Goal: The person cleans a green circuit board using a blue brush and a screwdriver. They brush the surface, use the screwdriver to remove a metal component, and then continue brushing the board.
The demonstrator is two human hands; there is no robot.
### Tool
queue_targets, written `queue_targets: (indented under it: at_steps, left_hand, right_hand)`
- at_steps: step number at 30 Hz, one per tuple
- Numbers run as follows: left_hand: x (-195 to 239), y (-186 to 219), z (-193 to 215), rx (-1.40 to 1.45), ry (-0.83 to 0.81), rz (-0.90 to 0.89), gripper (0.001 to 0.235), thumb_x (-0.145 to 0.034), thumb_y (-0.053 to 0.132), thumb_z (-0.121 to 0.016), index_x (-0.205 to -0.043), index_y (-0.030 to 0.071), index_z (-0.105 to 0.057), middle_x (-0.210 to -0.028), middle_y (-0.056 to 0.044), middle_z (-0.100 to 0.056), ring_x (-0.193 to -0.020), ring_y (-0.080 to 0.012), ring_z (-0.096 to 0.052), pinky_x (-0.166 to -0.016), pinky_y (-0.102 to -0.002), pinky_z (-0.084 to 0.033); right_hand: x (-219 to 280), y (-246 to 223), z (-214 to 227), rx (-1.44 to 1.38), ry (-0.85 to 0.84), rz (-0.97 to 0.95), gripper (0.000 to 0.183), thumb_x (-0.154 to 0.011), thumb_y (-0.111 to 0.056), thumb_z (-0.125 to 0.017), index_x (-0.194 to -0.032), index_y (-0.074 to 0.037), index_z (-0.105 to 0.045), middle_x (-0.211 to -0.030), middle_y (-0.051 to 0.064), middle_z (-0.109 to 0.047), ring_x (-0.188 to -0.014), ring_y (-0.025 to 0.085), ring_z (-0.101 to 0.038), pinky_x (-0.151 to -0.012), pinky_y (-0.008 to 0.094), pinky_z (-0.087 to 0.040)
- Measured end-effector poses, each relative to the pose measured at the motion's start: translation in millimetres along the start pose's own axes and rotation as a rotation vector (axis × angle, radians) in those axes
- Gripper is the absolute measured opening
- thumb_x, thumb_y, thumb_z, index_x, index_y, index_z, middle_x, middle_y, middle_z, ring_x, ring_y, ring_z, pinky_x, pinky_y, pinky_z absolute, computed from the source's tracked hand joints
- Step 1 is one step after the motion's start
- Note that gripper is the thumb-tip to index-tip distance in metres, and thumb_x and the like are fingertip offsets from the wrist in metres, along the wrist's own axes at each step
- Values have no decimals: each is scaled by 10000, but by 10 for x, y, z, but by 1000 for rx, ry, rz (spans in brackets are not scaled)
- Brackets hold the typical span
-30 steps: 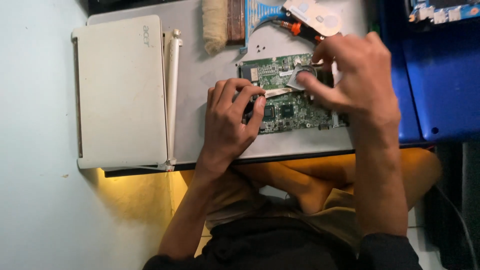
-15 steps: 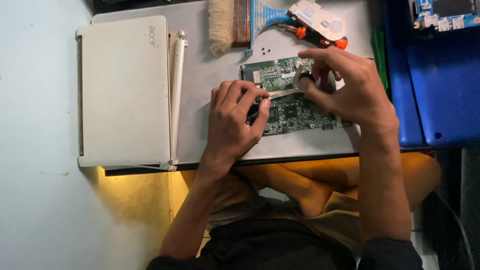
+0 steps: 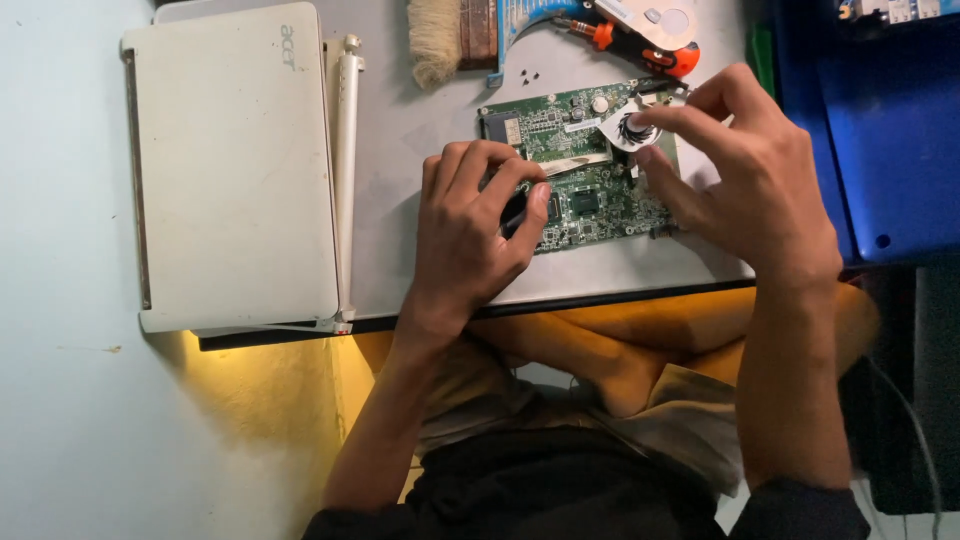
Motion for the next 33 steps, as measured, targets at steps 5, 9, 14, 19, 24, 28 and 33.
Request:
queue_targets:
  at_steps: [5, 9, 14, 19, 24, 28, 33]
  left_hand:
    - [45, -18, -62, -52, -40, -44, 275, -1107, 308, -784, -1301, 115, -763, -1312, -128, -691, -1215, -361, -629, -1047, -489, -479]
    - [87, -70, -150, -144, -174, -31, 634, -1046, 548, -895, -1475, 129, -691, -1427, -144, -593, -1359, -366, -561, -1180, -511, -486]
    - [102, -123, -188, -190, -226, 6, 851, -1028, 689, -908, -1603, 148, -591, -1506, -128, -572, -1418, -342, -537, -1220, -509, -449]
    - [102, -124, -178, -189, -204, 7, 869, -1024, 696, -920, -1602, 144, -580, -1503, -126, -579, -1411, -334, -552, -1228, -500, -460]
    - [128, -112, -178, -217, -177, -8, 980, -1054, 705, -921, -1704, 83, -531, -1520, -133, -606, -1432, -326, -580, -1259, -495, -472]
    - [135, -95, -218, -309, -223, -44, 947, -1117, 735, -802, -1728, 67, -521, -1588, -113, -593, -1485, -307, -553, -1275, -499, -444]
    - [129, -85, -231, -308, -223, -55, 928, -1119, 739, -813, -1712, 82, -536, -1654, -152, -533, -1579, -331, -501, -1307, -527, -442]
  right_hand:
    - [-104, -235, -7, 221, -198, 169, 301, -1112, -311, -921, -1391, -205, -883, -1209, 51, -698, -903, 223, -709, -600, 371, -558]
    - [-280, -345, -7, 391, -233, 249, 117, -1193, -327, -823, -1251, -232, -858, -1133, 1, -749, -920, 208, -781, -681, 378, -652]
    - [-466, -289, -142, 432, -524, 249, 176, -1196, -322, -695, -1118, -215, -810, -1100, -16, -815, -932, 307, -864, -717, 459, -663]
    - [-412, -326, -13, 582, -422, 340, 203, -1242, -438, -703, -1103, -331, -806, -1134, -99, -791, -1007, 221, -835, -885, 362, -611]
    - [-262, -396, 50, 704, -344, 412, 121, -1175, -279, -789, -1124, -374, -735, -1105, -137, -755, -1005, 140, -862, -871, 300, -643]
    - [-217, -344, 17, 638, -314, 384, 127, -1260, -388, -715, -1226, -309, -808, -1232, -95, -801, -1048, 159, -885, -880, 311, -679]
    - [-229, -354, -66, 648, -294, 405, 181, -1281, -273, -727, -1104, -242, -707, -1077, -34, -712, -916, 207, -840, -778, 344, -642]
Point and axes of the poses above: each hand's wrist, its own x-axis away from the middle knuckle, its own z-axis out of the back of the hand, y = z × x, the point moved 6 cm from there along -x, towards the middle knuckle
